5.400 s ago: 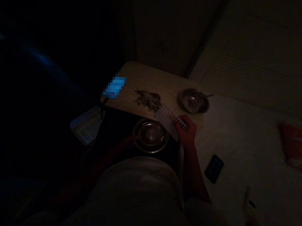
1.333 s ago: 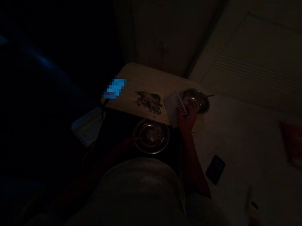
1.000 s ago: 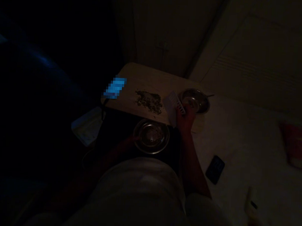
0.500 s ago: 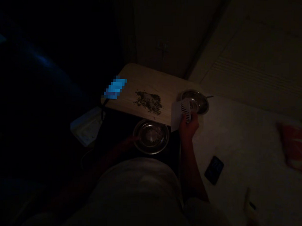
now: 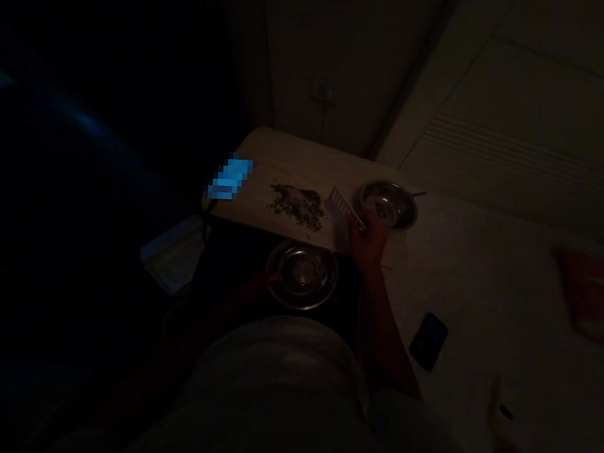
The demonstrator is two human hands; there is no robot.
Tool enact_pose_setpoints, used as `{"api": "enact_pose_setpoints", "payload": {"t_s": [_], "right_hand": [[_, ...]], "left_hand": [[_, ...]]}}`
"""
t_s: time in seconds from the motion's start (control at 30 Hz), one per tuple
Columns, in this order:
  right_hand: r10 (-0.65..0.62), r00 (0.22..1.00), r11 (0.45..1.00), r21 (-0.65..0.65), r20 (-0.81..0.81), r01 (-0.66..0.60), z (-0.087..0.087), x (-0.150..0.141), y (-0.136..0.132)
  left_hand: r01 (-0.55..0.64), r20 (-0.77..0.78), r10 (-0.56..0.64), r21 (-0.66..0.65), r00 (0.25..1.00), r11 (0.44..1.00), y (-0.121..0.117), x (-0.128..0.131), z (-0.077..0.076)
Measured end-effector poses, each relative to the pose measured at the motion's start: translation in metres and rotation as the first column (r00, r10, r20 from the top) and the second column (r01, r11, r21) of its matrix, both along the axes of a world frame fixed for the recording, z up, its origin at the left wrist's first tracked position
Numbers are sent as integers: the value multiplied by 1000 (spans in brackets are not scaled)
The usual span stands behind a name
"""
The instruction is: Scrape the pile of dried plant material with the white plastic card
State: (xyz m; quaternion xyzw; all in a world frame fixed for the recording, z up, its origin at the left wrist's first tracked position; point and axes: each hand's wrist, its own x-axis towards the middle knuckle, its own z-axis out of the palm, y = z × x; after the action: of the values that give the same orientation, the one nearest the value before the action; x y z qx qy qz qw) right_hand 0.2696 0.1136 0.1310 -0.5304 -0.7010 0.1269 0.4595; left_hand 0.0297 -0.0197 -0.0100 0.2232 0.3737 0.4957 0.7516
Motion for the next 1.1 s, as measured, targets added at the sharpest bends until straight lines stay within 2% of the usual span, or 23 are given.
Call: {"api": "enact_pose_setpoints", "payload": {"t_s": [0.3,0.53,0.83,1.1], "right_hand": [[3,1000,998,-57,3,-3,4,-2,-31],[-44,999,998,-45,-24,43,8,-1,-33],[-13,998,995,-100,-56,7,5,0,-43],[-82,996,992,-98,-45,78,9,8,-49]], "left_hand": [[-27,8,28,-60,1000,998,-1,2,8],[-34,31,36,-68,999,997,-1,3,7],[-37,5,38,-27,999,999,-2,3,9],[-46,22,47,-48,999,998,-3,4,15]]}}
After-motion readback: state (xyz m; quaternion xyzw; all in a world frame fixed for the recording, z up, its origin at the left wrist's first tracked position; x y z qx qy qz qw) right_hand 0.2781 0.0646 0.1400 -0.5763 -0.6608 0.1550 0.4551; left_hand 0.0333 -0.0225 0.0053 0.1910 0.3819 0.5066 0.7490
